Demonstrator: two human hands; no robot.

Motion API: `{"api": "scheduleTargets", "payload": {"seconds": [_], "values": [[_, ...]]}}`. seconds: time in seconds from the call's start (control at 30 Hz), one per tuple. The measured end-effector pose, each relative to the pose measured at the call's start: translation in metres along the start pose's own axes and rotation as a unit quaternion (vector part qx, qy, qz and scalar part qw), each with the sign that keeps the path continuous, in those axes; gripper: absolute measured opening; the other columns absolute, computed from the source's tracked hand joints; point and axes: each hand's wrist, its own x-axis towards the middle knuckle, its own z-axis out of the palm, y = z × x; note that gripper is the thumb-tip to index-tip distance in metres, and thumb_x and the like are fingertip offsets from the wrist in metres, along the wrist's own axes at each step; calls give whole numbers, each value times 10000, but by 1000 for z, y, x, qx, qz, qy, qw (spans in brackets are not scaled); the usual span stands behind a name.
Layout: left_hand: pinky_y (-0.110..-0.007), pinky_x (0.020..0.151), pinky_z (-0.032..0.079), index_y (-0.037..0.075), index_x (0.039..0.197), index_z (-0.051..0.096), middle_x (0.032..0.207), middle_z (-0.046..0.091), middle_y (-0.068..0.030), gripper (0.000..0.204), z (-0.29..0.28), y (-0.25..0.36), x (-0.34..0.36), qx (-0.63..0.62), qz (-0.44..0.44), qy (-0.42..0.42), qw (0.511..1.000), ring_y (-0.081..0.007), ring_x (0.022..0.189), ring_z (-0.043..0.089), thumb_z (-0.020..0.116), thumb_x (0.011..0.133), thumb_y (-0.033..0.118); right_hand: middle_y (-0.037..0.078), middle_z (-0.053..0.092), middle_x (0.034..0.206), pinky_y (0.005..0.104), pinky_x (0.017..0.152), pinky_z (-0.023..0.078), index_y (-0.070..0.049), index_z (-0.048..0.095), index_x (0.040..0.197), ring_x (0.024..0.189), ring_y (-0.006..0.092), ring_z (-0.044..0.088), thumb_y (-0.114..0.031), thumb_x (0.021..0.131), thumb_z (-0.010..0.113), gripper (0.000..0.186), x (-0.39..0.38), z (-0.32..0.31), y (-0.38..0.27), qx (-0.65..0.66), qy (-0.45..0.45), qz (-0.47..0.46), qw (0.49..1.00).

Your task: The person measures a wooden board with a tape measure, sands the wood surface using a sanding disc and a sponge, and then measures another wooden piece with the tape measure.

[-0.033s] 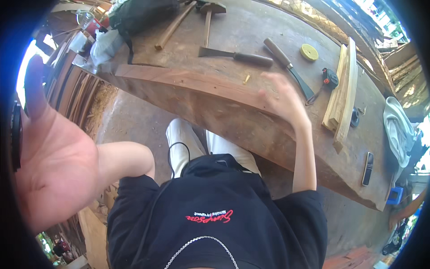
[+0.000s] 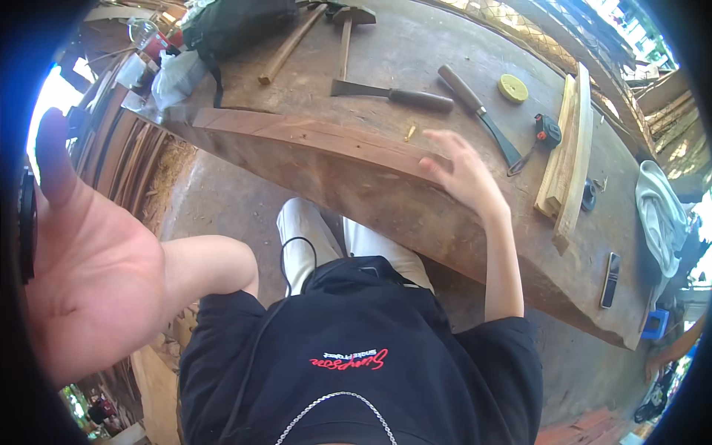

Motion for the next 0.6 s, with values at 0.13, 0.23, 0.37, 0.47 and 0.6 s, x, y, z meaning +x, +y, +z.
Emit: {"api": "scheduleTargets", "payload": {"seconds": [0.13,0.23,0.37,0.47,0.6], "values": [[-512,890,407,59,1051,589,1107,522,-165,365,20,14,23,-14,11,33,999,-351,1028,487,532,902,387,141,534,1207,420,991,381,-113,520,1256,1153,329,497,-399,798,672,561,-17,22,-8,-59,-9,-23,998],[-482,869,412,73,1023,599,1067,530,-139,326,10,25,25,-17,8,63,998,-319,991,492,538,901,369,124,539,1181,414,969,392,-127,520,1260,1130,316,509,-407,777,686,582,-15,31,-7,-123,20,-17,992],[-441,841,418,92,985,612,1013,540,-104,276,1,29,22,-67,-35,113,991,-276,942,499,546,899,346,89,548,1126,412,918,414,-117,509,1270,1062,287,536,-403,768,694,606,-14,41,5,-171,68,-11,983],[-411,820,423,106,957,622,973,547,-78,240,1,41,24,-90,-60,140,984,-244,905,503,551,898,328,54,550,1081,390,883,418,-108,506,1255,999,244,542,-382,740,720,622,-19,49,9,-211,91,-35,973],[-370,792,429,125,919,635,920,558,-43,196,-10,46,27,-114,-91,172,974,-201,856,510,559,897,305,30,548,1063,362,874,399,-115,516,1231,973,207,528,-352,701,754,628,-15,42,-2,-271,135,-85,949]]}}
